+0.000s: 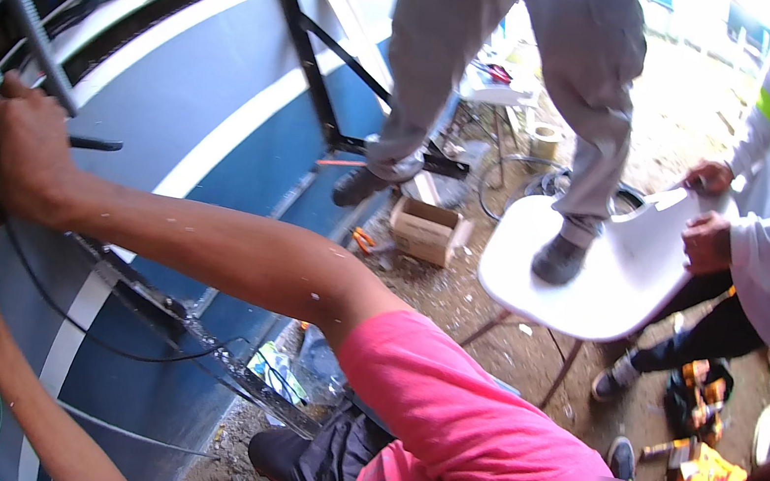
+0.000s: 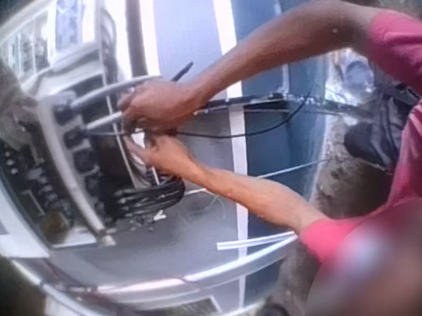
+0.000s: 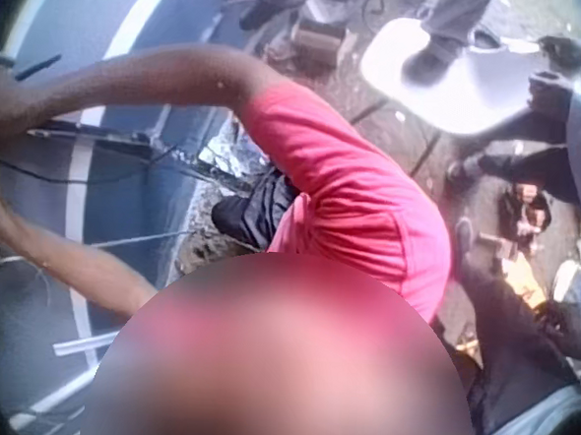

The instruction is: The person uses a cordless drill to secure a metal frame to a wall-mounted electrical panel. They then route a flexible conduit and a white wire through the frame, feed the wire into the panel, and connect it to the internal circuitry.

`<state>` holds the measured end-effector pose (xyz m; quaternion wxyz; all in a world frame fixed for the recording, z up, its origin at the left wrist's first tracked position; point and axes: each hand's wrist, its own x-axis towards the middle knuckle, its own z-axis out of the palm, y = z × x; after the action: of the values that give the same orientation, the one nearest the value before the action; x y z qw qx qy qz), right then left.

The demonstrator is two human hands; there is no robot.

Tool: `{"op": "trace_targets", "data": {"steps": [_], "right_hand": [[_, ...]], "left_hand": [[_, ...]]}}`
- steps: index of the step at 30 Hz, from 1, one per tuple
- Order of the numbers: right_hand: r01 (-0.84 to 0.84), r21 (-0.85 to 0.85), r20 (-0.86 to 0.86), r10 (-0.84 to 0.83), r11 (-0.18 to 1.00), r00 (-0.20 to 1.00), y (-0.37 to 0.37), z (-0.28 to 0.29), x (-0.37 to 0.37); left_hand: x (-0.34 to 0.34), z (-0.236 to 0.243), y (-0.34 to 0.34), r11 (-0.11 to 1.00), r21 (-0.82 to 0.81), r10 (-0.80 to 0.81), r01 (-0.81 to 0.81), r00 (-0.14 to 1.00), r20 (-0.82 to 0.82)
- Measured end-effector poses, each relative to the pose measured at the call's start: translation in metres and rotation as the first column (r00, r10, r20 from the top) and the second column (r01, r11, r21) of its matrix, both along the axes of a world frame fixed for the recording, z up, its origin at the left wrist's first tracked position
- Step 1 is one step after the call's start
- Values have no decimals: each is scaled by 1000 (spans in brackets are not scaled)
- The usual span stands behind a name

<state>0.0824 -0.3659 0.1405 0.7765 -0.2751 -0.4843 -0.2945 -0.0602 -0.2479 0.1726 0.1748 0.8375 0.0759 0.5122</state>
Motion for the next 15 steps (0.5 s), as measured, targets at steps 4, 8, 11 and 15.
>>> {"op": "trace_targets", "data": {"steps": [4, 8, 11, 15], "right_hand": [[41, -110, 17, -39, 993, 999, 14, 5, -4], [46, -101, -46, -51, 994, 998, 18, 4, -3], [-7, -36, -60, 5, 999, 998, 9, -5, -4], [4, 48, -14, -3, 999, 1000, -3, -15, 1]], "left_hand": [[-8, 4, 39, 975, 166, 163, -150, 984, -68], [-12, 7, 35, 948, 272, 198, -168, 977, -84], [-2, 2, 11, 1000, 21, -16, 17, 999, -32], [14, -9, -37, 999, -19, -34, 35, 998, 45]]}}
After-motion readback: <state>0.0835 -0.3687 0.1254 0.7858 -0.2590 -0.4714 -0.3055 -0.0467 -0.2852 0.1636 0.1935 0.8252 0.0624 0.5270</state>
